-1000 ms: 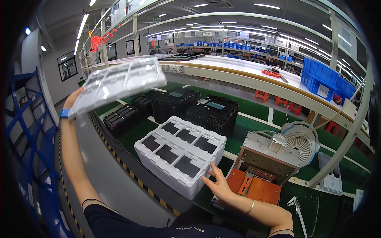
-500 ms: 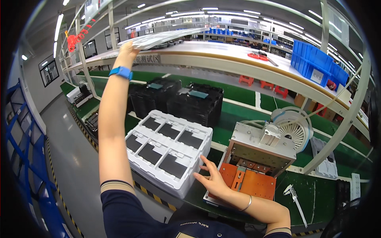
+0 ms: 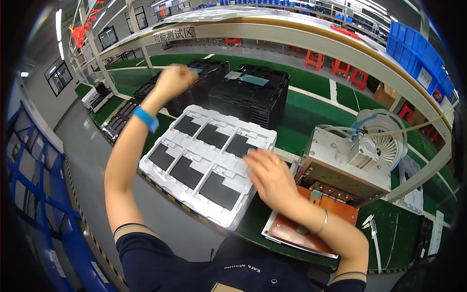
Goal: The person repeatedly picks up small black rectangular components from a white foam tray and places them into a metal press machine. They operate the press to process each component, then remove it and return it to the tray. The person also uses a caliper to measure one component during the sequence.
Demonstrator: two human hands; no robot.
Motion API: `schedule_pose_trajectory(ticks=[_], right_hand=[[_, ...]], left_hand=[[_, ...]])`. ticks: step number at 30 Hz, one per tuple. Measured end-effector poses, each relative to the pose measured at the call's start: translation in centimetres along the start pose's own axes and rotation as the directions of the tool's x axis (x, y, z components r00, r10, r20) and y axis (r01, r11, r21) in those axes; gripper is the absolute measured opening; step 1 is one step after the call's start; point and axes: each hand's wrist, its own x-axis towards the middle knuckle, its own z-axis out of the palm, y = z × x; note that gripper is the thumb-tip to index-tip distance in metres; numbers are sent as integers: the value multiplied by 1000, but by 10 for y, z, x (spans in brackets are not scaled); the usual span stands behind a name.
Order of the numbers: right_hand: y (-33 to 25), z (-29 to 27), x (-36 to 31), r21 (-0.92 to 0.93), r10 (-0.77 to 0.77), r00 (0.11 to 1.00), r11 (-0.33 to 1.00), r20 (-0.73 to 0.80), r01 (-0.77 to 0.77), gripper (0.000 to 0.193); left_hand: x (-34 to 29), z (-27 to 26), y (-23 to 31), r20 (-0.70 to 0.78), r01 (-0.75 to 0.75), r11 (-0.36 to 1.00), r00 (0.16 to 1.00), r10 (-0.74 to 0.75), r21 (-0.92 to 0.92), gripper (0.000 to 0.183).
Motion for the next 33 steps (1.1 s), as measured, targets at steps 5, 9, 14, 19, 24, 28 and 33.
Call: schedule_pose_trajectory(ticks=[5,9,14,19,24,28,33], right_hand=[[29,25,48,-284,270,945,935,185,-212,37],[23,29,62,-297,399,884,899,246,-323,38],[18,32,74,-279,521,814,846,255,-454,37],[23,33,67,158,475,878,864,64,-479,38],[-8,-16,58,240,269,945,945,-184,-223,29],[-42,-77,-3,143,184,974,976,-130,-165,22],[-43,-149,-125,427,678,733,680,-57,-596,28]], left_hand=[[-80,62,0,142,-333,943,933,330,-5,18],[-85,73,-6,76,-457,890,887,455,7,21],[-81,85,-12,-5,-459,888,889,459,-34,34],[-75,76,-15,-217,-488,873,851,479,12,40],[-87,70,31,-241,-526,845,837,492,-99,37],[-126,71,80,31,-411,883,903,429,-228,50],[-130,66,105,-226,-492,870,851,473,-31,29]])
